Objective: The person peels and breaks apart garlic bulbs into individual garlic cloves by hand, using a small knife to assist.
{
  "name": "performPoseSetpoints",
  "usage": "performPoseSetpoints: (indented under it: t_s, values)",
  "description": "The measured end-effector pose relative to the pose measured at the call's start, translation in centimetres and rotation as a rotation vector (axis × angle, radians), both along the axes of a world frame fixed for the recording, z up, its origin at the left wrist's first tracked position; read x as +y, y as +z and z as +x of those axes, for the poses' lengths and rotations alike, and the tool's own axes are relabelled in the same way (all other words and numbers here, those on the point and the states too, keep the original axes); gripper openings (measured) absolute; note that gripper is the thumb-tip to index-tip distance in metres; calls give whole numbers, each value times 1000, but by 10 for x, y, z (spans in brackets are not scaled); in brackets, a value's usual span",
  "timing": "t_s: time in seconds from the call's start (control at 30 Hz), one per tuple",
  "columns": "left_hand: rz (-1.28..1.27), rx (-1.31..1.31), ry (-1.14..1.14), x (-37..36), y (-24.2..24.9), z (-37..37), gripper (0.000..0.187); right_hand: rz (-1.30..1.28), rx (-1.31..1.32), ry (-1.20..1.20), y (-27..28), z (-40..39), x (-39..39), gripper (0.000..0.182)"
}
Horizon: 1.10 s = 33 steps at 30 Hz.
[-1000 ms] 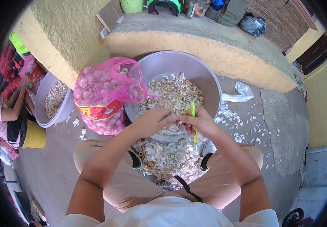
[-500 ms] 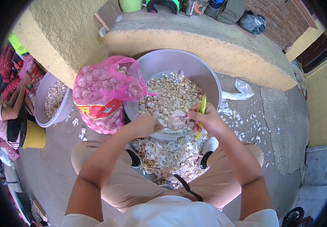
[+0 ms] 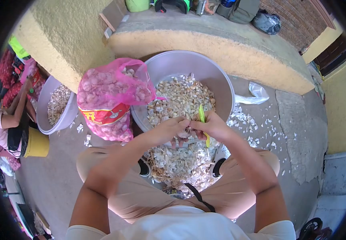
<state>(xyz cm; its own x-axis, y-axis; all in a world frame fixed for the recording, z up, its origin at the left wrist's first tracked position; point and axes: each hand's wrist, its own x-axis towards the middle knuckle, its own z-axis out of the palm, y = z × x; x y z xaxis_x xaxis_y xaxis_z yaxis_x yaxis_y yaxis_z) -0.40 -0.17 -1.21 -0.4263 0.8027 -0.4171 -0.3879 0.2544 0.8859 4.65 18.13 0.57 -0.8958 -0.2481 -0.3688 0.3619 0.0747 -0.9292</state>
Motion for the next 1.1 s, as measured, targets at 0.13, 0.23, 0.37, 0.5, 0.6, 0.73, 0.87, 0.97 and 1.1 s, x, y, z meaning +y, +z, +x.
performPoseSetpoints:
  t_s: [0.13, 0.23, 0.37, 0.5, 0.6, 0.73, 0.87, 0.97, 1.1]
  values:
    - [66, 109, 163, 7, -11, 0, 38, 22, 12, -111, 6, -4, -7, 29]
    - [42, 149, 220, 9, -13, 1, 37, 85, 25, -96, 4, -6, -7, 30]
    - [35, 59, 264, 5, -21, -7, 35, 161, 92, -42, 11, -4, -9, 27]
    - [63, -98, 279, 4, -12, -3, 33, 158, 140, -51, 4, -3, -11, 21]
    - [155, -312, 265, 2, -17, -6, 31, 173, 165, -83, -1, -4, -11, 18]
    - [271, -364, 295, -5, -17, -19, 32, -50, 138, -99, 4, -5, -3, 13]
    - [241, -259, 287, -11, -11, -27, 32, 54, 217, 105, 10, -5, 7, 17]
    - [208, -200, 310, -11, -4, -25, 35, 160, 291, 192, 9, -1, 7, 20]
    - [166, -95, 289, -9, 1, -19, 40, 495, 446, 171, 11, 1, -3, 27]
